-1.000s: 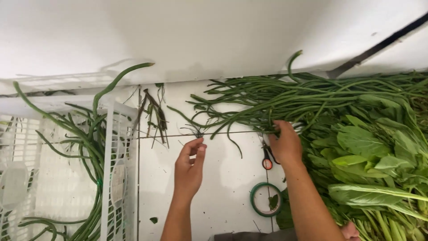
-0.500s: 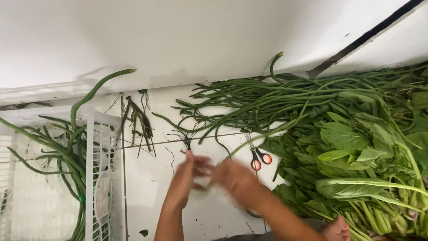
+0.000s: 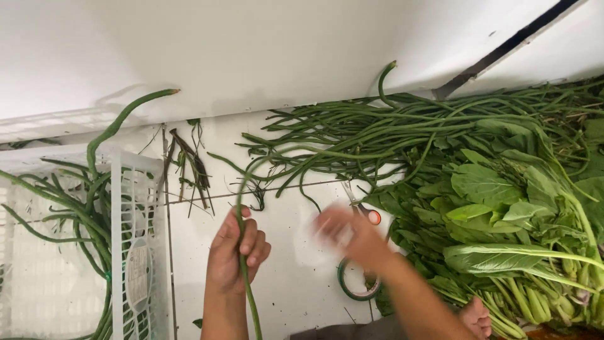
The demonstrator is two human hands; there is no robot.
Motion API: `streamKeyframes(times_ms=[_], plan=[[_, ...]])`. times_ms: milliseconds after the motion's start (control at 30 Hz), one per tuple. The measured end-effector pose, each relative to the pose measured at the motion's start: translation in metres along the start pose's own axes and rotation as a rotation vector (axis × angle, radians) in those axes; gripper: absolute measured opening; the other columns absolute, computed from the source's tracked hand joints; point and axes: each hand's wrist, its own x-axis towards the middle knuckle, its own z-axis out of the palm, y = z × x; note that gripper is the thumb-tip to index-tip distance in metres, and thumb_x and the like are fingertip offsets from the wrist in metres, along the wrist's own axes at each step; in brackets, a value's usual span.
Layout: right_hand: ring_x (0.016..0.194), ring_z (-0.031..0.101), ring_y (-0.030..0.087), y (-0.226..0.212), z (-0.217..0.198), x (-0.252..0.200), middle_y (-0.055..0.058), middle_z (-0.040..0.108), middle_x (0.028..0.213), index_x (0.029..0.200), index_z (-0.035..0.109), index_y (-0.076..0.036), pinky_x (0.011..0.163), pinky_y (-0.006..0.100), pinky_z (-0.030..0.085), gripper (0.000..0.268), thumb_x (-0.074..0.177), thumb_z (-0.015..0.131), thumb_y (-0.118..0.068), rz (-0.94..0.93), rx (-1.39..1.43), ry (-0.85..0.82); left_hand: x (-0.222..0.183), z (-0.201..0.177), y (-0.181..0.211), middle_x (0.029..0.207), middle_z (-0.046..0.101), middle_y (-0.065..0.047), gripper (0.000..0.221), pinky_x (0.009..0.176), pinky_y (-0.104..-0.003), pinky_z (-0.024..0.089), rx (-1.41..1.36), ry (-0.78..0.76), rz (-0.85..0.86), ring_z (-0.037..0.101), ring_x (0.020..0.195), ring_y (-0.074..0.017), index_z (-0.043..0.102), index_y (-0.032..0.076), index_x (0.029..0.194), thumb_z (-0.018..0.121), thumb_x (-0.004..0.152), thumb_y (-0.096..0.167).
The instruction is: Bundling long beans together using green tape and scissors on a tiled floor.
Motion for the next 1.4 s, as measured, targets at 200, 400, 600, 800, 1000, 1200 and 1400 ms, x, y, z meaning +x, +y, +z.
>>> streamKeyframes(times_ms=[200,400,600,800,1000,1200,1400], plan=[[0.069,0.059,0.010,-0.036,-0.055,0.016,0.001,0.069,0.082,0.104,0.076,-0.011,0.062,0.024,0.050,0.010,0.095,0.073,-0.013,0.108,-0.581,0.884,0.012,0.011,-0.005,0.055,0.049,0.005,0.027,0.040,-0.021,0.029,0.097,0.194,0.062,0.041,0.039,-0.0063,0.062,0.007,0.110,0.054,0.105,0.033],[0.104,0.065,0.025,-0.102,0.003,-0.112,0.006,0.062,0.122,0.133,0.055,-0.019,0.086,0.038,0.056,0.054,0.080,0.049,-0.031,-0.174,-2.013,0.280,0.010,0.023,0.001,0.060,0.045,0.000,0.031,0.046,-0.022,0.030,0.204,0.396,0.060,0.036,0.048,-0.0086,0.061,0.002,0.113,0.057,0.103,0.032],[0.101,0.065,0.026,-0.050,0.031,-0.124,0.008,0.063,0.119,0.131,0.058,-0.017,0.084,0.038,0.056,0.049,0.083,0.053,-0.027,-0.054,-1.727,0.493,0.012,0.033,-0.009,0.055,0.041,0.000,0.027,0.044,-0.021,0.034,0.367,0.344,0.045,0.040,0.042,-0.0106,0.059,0.006,0.108,0.050,0.108,0.031],[0.097,0.066,0.028,-0.017,0.017,-0.139,0.009,0.065,0.115,0.128,0.062,-0.016,0.082,0.039,0.056,0.042,0.086,0.058,-0.023,-0.020,-1.424,0.695,0.012,0.035,-0.010,0.055,0.042,0.000,0.026,0.044,-0.021,0.034,0.411,0.352,0.055,0.041,0.043,-0.0109,0.059,0.006,0.108,0.050,0.107,0.030],[0.093,0.068,0.029,0.018,-0.011,-0.151,0.011,0.067,0.111,0.125,0.065,-0.014,0.080,0.039,0.056,0.036,0.090,0.063,-0.019,-0.008,-1.082,0.830,0.009,0.030,-0.010,0.057,0.046,-0.005,0.027,0.046,-0.024,0.038,0.412,0.369,0.041,0.044,0.045,-0.0137,0.060,0.008,0.110,0.052,0.106,0.034],[0.089,0.069,0.031,-0.009,-0.054,-0.027,0.013,0.069,0.107,0.122,0.069,-0.013,0.078,0.040,0.056,0.029,0.093,0.068,-0.014,-0.006,-0.769,0.939,0.009,0.027,-0.011,0.060,0.054,-0.007,0.025,0.051,-0.027,0.045,0.415,0.306,0.068,0.057,0.051,-0.0188,0.057,0.010,0.113,0.050,0.107,0.033],[0.104,0.065,0.034,-0.016,-0.060,0.025,0.019,0.051,0.141,0.144,0.058,-0.004,0.077,0.045,0.059,0.050,0.097,0.066,-0.018,0.264,-0.794,0.833,0.005,0.014,-0.007,0.074,0.064,-0.006,0.017,0.058,-0.032,0.045,0.055,0.057,0.282,0.063,0.066,-0.0231,0.051,0.021,0.118,0.049,0.106,0.033]])
